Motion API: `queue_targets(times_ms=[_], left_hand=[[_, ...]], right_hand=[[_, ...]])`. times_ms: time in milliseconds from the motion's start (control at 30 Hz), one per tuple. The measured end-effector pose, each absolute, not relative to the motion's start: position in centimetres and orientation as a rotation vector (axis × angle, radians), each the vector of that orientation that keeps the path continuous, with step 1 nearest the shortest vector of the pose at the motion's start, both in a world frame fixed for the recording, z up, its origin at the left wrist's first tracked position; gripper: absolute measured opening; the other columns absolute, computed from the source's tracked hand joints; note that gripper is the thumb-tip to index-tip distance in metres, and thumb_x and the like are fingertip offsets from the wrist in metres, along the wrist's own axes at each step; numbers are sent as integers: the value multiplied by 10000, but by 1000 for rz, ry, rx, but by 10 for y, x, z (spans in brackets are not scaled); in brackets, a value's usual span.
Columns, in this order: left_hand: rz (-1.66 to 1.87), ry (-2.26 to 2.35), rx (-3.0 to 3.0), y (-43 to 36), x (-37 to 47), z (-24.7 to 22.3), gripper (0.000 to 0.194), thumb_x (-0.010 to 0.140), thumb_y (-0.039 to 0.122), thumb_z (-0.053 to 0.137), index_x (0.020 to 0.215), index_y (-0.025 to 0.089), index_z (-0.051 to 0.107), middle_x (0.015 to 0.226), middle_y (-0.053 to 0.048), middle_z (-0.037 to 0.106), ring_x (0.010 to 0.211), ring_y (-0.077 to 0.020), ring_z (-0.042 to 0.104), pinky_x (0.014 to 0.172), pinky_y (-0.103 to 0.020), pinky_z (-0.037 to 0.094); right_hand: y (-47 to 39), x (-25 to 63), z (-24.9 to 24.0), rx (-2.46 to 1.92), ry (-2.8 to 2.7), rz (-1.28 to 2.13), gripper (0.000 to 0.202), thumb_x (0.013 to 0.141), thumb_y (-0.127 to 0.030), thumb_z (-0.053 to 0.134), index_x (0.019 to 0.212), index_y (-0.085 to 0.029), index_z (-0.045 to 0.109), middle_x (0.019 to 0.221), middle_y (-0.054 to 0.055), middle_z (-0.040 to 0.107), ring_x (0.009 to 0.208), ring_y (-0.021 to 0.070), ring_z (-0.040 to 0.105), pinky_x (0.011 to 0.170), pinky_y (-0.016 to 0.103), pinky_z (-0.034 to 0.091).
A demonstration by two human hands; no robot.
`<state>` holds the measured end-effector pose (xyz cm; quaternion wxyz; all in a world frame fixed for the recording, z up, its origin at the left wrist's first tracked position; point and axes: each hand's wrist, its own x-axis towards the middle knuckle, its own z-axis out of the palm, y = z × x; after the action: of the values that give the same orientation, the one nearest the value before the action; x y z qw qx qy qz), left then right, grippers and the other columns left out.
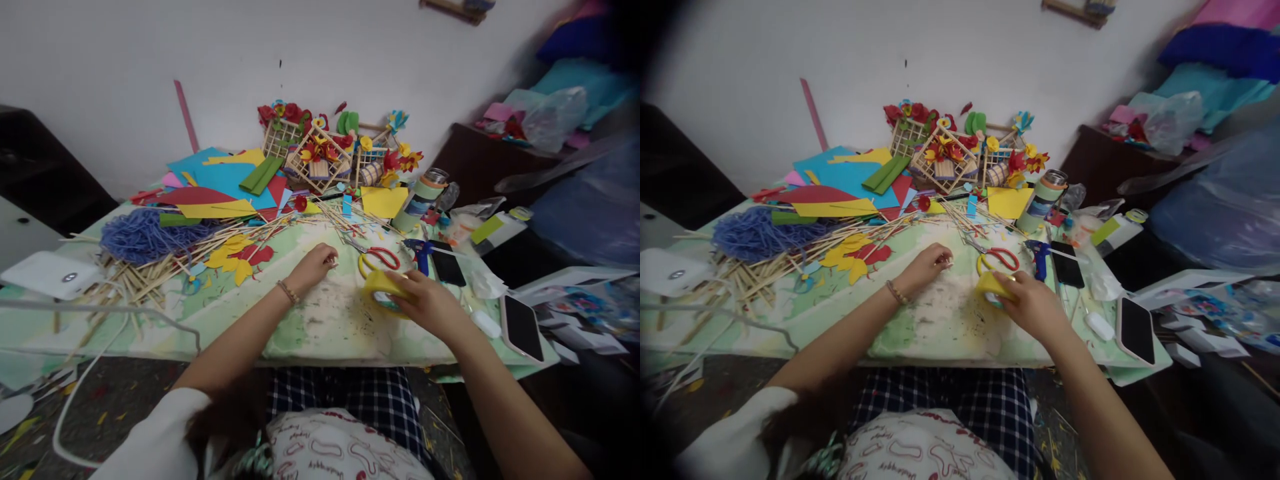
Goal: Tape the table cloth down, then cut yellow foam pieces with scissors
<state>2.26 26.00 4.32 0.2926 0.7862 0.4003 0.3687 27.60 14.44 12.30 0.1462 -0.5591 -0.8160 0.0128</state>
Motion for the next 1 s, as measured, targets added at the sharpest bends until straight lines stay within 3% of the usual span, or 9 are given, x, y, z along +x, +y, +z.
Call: queue_targets(times_ms=[67, 167, 233, 400, 600, 767, 1000], left_hand=[[955, 1085, 2114, 265, 23, 35, 106, 781, 112, 591, 879, 151, 596, 870, -47, 542, 808, -164, 524, 781, -299, 436], [922, 1134, 2111, 268, 19, 21, 101, 773, 96, 582, 865, 133, 597, 859, -56, 539, 796, -171, 523, 774, -308, 435], [901, 1154, 2104, 267, 15, 15, 109, 772, 108, 588, 877, 134, 600, 873, -56, 543, 809, -171, 532, 783, -307, 440], [829, 1175, 2069, 267, 12, 14, 148, 762, 148, 612, 911, 142, 607, 928, -57, 570, 839, -164, 572, 801, -294, 466], [749, 1177, 2057, 273, 1, 20, 178, 747, 228, 644, 894, 130, 624, 930, -68, 589, 802, -164, 589, 755, -290, 490], [702, 1148, 2146, 275, -15, 26, 312, 665, 254, 722, 940, 132, 637, 941, -63, 610, 838, -181, 580, 786, -305, 485], [690, 1178, 2282, 287, -31, 19, 194, 741, 113, 593, 918, 144, 664, 959, -68, 666, 899, -191, 607, 850, -325, 486]], right_hand=[[151, 269, 124, -1519, -2417, 42, 485, 862, -326, 546, 1336, -228, 512, 1101, 129, 583, 966, 281, 615, 818, 433, 529], [157, 270, 127, -1367, -2350, 96, 608, 855, -386, 584, 1410, -226, 392, 1332, 148, 455, 1238, 294, 466, 1027, 475, 418], [156, 280, 131, -1357, -2306, 154, 588, 864, -410, 578, 1398, -246, 396, 1378, 131, 435, 1289, 285, 425, 1075, 492, 369], [151, 300, 142, -1359, -2384, 357, 494, 874, -404, 569, 1340, -270, 478, 1393, 91, 474, 1288, 269, 453, 1083, 472, 379], [166, 264, 140, -1106, -2541, 396, 483, 930, -193, 426, 1409, -256, 414, 1503, 78, 344, 1386, 234, 323, 1119, 466, 313], [198, 210, 137, -1119, -2660, 235, 397, 929, -155, 421, 1291, -232, 563, 1414, 81, 478, 1225, 253, 497, 1019, 460, 395], [223, 131, 140, -1211, -2841, 99, 321, 876, -132, 498, 1168, -151, 632, 1225, 149, 619, 1115, 288, 541, 941, 443, 396]])
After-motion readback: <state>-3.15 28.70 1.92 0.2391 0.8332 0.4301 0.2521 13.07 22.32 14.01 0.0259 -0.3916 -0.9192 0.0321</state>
